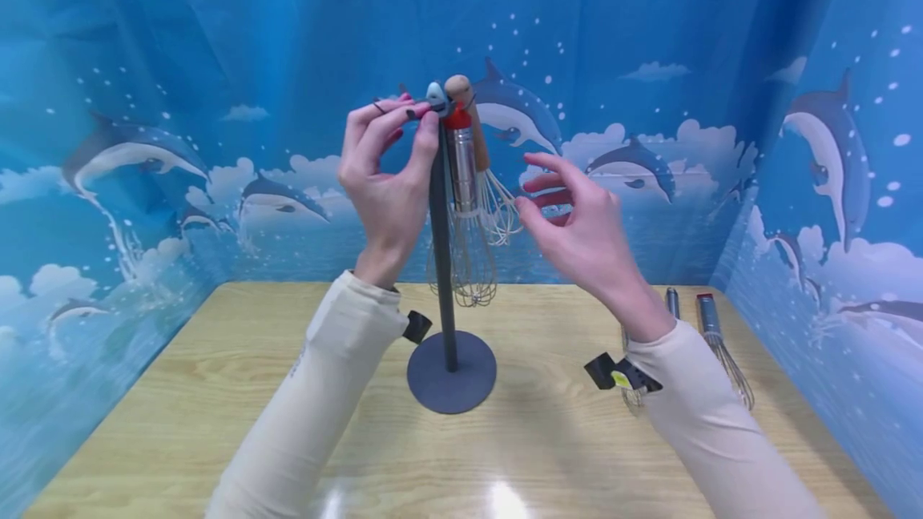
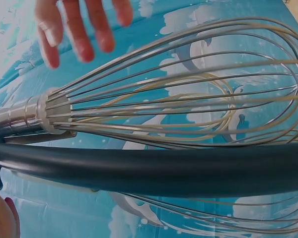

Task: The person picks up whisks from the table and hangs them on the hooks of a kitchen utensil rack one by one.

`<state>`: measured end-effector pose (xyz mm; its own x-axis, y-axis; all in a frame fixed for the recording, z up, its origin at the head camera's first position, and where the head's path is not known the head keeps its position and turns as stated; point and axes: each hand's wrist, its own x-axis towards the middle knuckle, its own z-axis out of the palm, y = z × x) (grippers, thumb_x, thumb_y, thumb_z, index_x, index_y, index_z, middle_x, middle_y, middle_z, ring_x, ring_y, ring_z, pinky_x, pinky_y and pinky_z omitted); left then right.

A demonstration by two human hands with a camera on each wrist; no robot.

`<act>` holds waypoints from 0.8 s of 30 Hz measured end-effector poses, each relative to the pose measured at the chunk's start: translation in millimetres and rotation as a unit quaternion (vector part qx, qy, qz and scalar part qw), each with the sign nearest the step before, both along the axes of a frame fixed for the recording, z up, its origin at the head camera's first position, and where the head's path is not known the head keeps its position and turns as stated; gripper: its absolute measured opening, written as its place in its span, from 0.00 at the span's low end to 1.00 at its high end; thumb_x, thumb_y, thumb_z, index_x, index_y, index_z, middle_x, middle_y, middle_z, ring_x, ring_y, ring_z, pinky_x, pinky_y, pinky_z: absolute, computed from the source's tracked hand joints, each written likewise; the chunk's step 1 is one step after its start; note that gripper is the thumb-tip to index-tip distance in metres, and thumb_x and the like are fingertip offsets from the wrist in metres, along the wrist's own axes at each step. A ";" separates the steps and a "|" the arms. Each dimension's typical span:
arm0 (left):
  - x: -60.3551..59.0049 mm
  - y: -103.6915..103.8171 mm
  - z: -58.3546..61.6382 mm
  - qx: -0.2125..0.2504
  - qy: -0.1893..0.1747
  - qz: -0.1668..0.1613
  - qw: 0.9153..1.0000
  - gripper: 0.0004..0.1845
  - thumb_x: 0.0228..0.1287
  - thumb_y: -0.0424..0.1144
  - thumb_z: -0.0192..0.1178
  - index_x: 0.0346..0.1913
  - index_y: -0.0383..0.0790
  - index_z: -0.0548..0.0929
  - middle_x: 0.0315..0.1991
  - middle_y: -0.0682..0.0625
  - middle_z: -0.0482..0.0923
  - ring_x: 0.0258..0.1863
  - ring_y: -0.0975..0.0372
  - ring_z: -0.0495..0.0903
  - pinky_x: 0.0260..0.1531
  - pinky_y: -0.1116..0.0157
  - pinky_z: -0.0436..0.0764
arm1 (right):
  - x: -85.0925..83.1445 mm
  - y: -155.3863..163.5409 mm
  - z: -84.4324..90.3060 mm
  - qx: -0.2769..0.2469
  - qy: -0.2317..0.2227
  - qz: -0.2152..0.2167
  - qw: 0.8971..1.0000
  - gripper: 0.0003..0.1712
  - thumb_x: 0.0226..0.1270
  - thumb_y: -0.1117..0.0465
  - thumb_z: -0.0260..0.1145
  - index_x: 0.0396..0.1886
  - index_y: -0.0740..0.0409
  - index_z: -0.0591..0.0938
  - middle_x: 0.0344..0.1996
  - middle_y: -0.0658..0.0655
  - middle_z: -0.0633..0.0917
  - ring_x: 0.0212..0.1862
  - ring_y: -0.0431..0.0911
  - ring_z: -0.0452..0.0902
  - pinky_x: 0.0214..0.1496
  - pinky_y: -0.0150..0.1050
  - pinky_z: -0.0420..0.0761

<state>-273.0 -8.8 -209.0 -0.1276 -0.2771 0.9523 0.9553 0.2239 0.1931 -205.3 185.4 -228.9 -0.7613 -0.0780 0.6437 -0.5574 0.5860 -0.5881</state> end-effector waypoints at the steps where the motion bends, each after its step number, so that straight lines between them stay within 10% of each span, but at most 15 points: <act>1: -0.2 0.3 0.1 0.001 0.001 0.001 1.000 0.09 0.64 0.30 0.68 0.43 0.27 0.88 0.44 0.33 0.81 0.51 0.45 0.83 0.63 0.63 0.80 | 0.2 3.5 -0.9 0.004 0.000 -0.009 1.000 0.27 0.73 0.59 0.65 0.71 0.47 0.76 0.51 0.60 0.87 0.45 0.25 0.79 0.45 0.16 0.79; 6: -0.1 1.1 0.7 0.008 0.004 0.004 1.000 0.10 0.63 0.30 0.68 0.45 0.27 0.88 0.44 0.33 0.81 0.51 0.47 0.83 0.62 0.63 0.81 | 0.6 20.2 -6.0 0.027 -0.015 -0.054 0.998 0.26 0.74 0.56 0.65 0.70 0.46 0.77 0.50 0.58 0.87 0.43 0.24 0.79 0.42 0.14 0.78; 15: 0.9 2.8 1.6 0.018 -0.003 0.007 1.000 0.11 0.62 0.32 0.70 0.44 0.29 0.88 0.43 0.34 0.81 0.48 0.48 0.82 0.58 0.63 0.82 | -0.6 45.7 -17.3 0.091 -0.072 -0.087 0.989 0.28 0.74 0.52 0.63 0.72 0.47 0.74 0.52 0.62 0.87 0.49 0.58 0.87 0.34 0.20 0.77; 24: 1.1 1.9 0.9 0.019 -0.003 0.011 1.000 0.11 0.61 0.32 0.71 0.45 0.29 0.88 0.43 0.34 0.82 0.48 0.48 0.82 0.59 0.63 0.81 | -5.8 63.5 -32.3 0.141 -0.099 -0.101 0.980 0.30 0.75 0.52 0.61 0.73 0.52 0.72 0.54 0.66 0.86 0.49 0.62 0.86 0.42 0.56 0.86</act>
<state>-272.0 -6.9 -208.2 -0.1264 -0.3154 0.9405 0.9494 0.2365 0.2069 -211.1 248.9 -261.2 -0.8875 -0.0656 0.4562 -0.3037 0.8278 -0.4716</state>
